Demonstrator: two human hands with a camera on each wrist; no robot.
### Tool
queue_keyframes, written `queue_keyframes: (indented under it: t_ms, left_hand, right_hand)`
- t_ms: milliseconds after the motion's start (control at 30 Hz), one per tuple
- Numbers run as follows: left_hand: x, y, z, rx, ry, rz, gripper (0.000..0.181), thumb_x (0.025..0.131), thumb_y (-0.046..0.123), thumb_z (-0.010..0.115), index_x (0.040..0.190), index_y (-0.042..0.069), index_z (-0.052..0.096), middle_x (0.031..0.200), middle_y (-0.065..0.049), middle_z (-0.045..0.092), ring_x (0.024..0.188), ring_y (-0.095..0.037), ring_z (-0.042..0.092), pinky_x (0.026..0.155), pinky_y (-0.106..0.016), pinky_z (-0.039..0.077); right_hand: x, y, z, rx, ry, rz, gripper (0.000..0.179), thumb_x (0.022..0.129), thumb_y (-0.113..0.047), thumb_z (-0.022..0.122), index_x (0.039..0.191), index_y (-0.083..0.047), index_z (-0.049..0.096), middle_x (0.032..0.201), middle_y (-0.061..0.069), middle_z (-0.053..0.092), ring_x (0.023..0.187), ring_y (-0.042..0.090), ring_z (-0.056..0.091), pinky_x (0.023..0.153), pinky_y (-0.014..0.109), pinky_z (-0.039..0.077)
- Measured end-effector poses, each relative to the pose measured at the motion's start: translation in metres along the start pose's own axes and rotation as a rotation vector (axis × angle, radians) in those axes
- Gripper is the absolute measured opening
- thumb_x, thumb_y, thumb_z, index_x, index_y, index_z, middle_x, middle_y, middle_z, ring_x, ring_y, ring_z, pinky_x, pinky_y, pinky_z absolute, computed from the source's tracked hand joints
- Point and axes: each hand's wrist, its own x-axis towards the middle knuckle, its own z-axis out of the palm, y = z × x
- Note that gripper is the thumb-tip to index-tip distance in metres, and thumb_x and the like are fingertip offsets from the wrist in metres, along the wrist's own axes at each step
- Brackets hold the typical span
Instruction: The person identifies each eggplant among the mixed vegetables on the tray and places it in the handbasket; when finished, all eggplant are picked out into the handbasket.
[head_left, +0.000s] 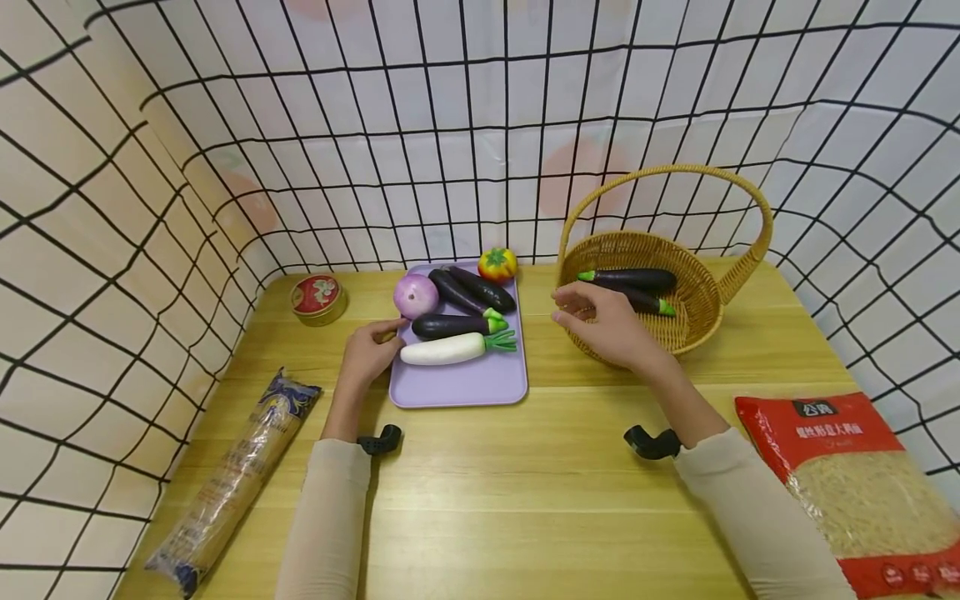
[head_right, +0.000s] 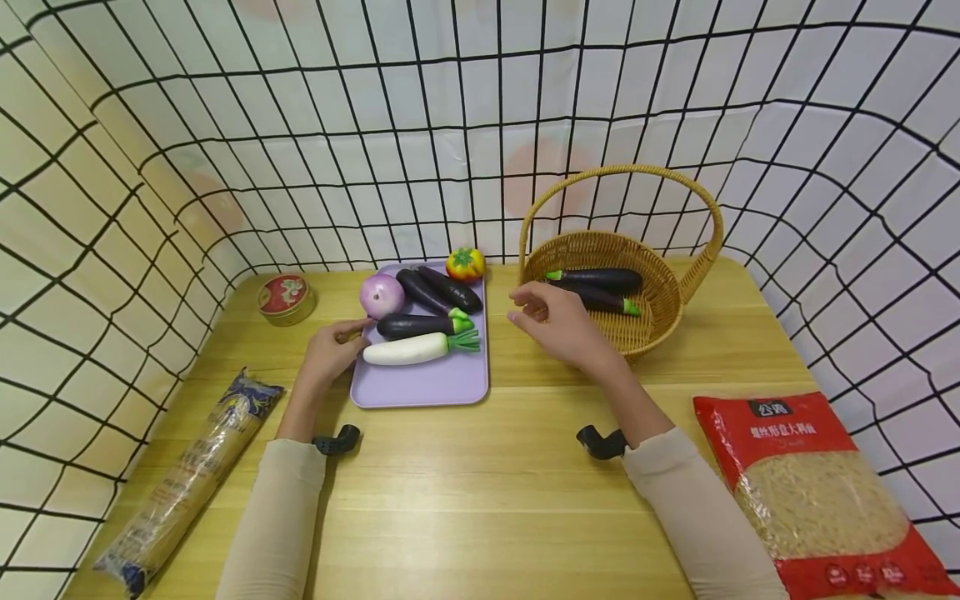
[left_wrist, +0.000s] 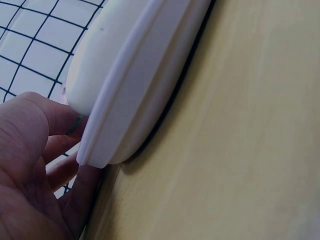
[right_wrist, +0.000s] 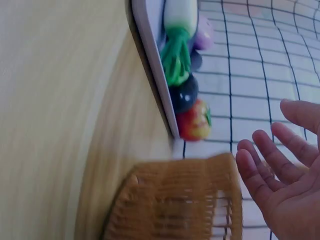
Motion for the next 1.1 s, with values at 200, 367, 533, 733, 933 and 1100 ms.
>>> queue_keyframes:
  t_ms: [200,367,533,733,933,1100]
  left_hand:
    - [0.000,0.000,0.001,0.000,0.003,0.000,0.041,0.091,0.022,0.068,0.132,0.021,0.072,0.144,-0.009,0.064,0.139,-0.030,0.053,0.114,-0.048,0.045]
    - [0.001,0.000,0.000,0.009,0.015,0.003,0.041,0.090,0.022,0.068,0.131,0.021,0.073,0.143,-0.009,0.065,0.139,-0.030,0.053,0.114,-0.048,0.045]
    - [0.001,0.000,-0.001,0.016,0.013,0.007,0.042,0.089,0.023,0.068,0.131,0.021,0.073,0.142,-0.009,0.066,0.139,-0.030,0.054,0.113,-0.048,0.045]
    - [0.000,-0.001,-0.001,0.020,0.003,0.012,0.042,0.090,0.023,0.068,0.132,0.022,0.073,0.142,-0.009,0.066,0.139,-0.030,0.054,0.114,-0.049,0.044]
    - [0.000,-0.001,-0.001,0.017,0.001,0.004,0.042,0.090,0.023,0.069,0.132,0.022,0.072,0.142,-0.008,0.066,0.138,-0.030,0.054,0.114,-0.050,0.044]
    - [0.000,-0.002,-0.001,0.006,-0.002,-0.002,0.043,0.090,0.022,0.068,0.132,0.022,0.072,0.143,-0.008,0.065,0.136,-0.029,0.055,0.112,-0.049,0.045]
  right_hand:
    - [0.013,-0.009,0.020,0.027,-0.044,-0.017,0.037,0.101,-0.031,0.066,0.132,-0.011,0.064,0.129,0.010,0.069,0.114,0.027,0.067,0.101,0.047,0.055]
    - [0.024,-0.012,0.033,0.057,-0.075,-0.008,0.037,0.101,-0.025,0.065,0.133,-0.006,0.064,0.132,0.018,0.066,0.116,0.029,0.066,0.103,0.047,0.055]
    - [0.031,-0.013,0.043,0.077,-0.098,0.012,0.040,0.101,-0.025,0.066,0.135,-0.005,0.062,0.133,0.017,0.066,0.117,0.031,0.066,0.102,0.048,0.055]
    - [0.039,-0.011,0.055,0.105,-0.125,0.026,0.042,0.100,-0.025,0.067,0.136,-0.005,0.062,0.135,0.016,0.065,0.120,0.032,0.065,0.100,0.048,0.056]
    - [0.049,-0.009,0.068,0.099,-0.146,0.023,0.041,0.100,-0.025,0.067,0.136,-0.005,0.062,0.135,0.014,0.065,0.120,0.031,0.063,0.098,0.045,0.057]
    - [0.057,-0.010,0.077,0.090,-0.142,0.030,0.038,0.100,-0.023,0.068,0.134,-0.006,0.064,0.132,0.012,0.067,0.118,0.030,0.064,0.098,0.044,0.057]
